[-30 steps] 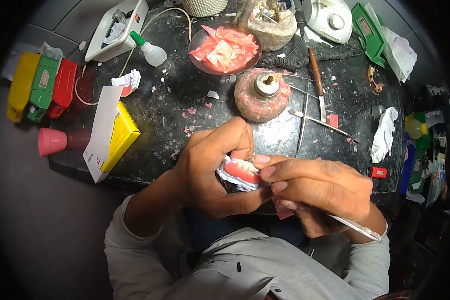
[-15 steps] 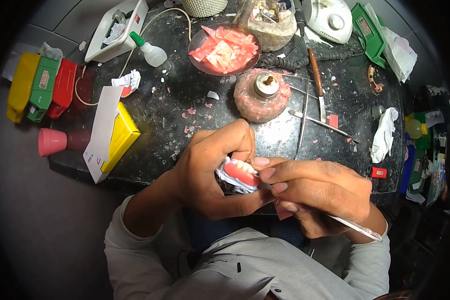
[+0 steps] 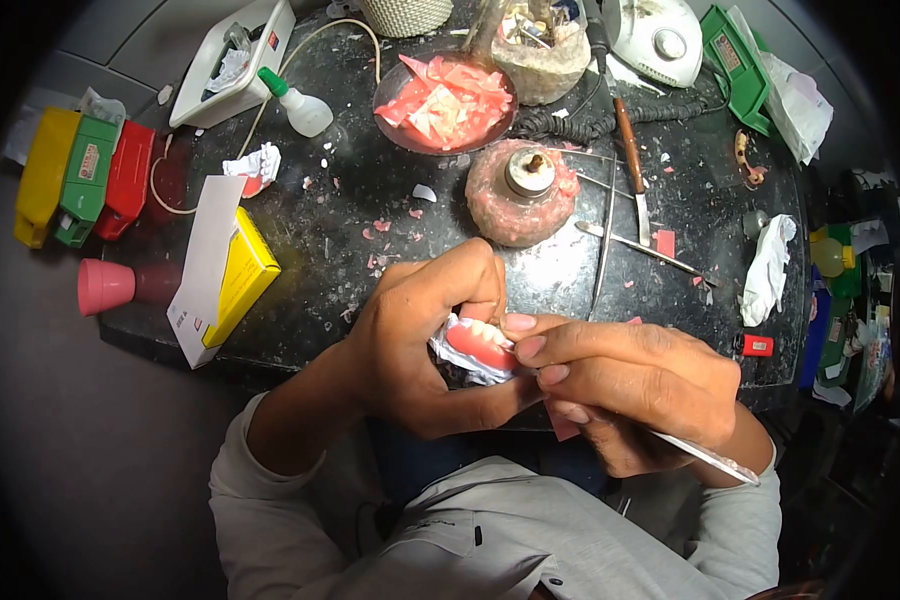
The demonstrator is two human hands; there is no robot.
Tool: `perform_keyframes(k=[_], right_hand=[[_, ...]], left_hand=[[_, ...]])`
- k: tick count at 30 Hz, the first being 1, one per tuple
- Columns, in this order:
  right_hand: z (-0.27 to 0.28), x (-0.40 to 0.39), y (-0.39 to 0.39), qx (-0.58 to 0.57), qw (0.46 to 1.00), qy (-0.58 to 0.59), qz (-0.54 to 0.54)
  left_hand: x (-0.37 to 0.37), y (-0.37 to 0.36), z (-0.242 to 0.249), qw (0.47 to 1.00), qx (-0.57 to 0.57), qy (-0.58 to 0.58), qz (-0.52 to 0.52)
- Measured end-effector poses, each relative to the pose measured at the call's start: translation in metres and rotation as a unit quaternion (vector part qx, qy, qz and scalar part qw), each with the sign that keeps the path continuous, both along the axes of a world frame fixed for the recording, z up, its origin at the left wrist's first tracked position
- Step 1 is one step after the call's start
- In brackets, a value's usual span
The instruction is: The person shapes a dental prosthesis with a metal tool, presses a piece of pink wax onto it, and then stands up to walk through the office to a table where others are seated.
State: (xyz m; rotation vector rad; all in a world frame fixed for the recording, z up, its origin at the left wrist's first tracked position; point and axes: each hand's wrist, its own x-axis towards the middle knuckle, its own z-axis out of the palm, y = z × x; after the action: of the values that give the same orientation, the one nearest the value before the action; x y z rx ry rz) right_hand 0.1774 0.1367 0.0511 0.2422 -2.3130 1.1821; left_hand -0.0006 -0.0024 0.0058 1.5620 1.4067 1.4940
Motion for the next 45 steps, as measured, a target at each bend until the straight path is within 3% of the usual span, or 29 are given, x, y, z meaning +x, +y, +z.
perform_keyframes(k=[15, 21, 23, 26, 37, 45], right_hand=[[-0.002, 0.008, -0.006, -0.053, 0.996, -0.076, 0.0], [-0.002, 0.005, -0.007, -0.062, 0.997, -0.042, -0.016], [-0.008, 0.001, -0.004, -0.027, 0.999, 0.019, -0.008], [-0.006, 0.003, -0.005, -0.05, 0.999, 0.004, -0.007], [0.001, 0.002, 0.003, -0.142, 0.987, -0.045, 0.059], [0.003, 0.002, 0.001, -0.155, 0.983, -0.074, 0.062]], left_hand=[[-0.006, -0.004, -0.001, 0.991, -0.047, -0.077, -0.097], [-0.007, -0.005, 0.002, 0.984, -0.082, -0.098, -0.123], [-0.008, -0.006, 0.004, 0.981, -0.093, -0.113, -0.124], [-0.01, -0.006, 0.004, 0.979, -0.094, -0.105, -0.148], [-0.007, -0.006, 0.014, 0.9, -0.202, -0.319, -0.219], [-0.007, -0.005, 0.012, 0.902, -0.193, -0.313, -0.226]])
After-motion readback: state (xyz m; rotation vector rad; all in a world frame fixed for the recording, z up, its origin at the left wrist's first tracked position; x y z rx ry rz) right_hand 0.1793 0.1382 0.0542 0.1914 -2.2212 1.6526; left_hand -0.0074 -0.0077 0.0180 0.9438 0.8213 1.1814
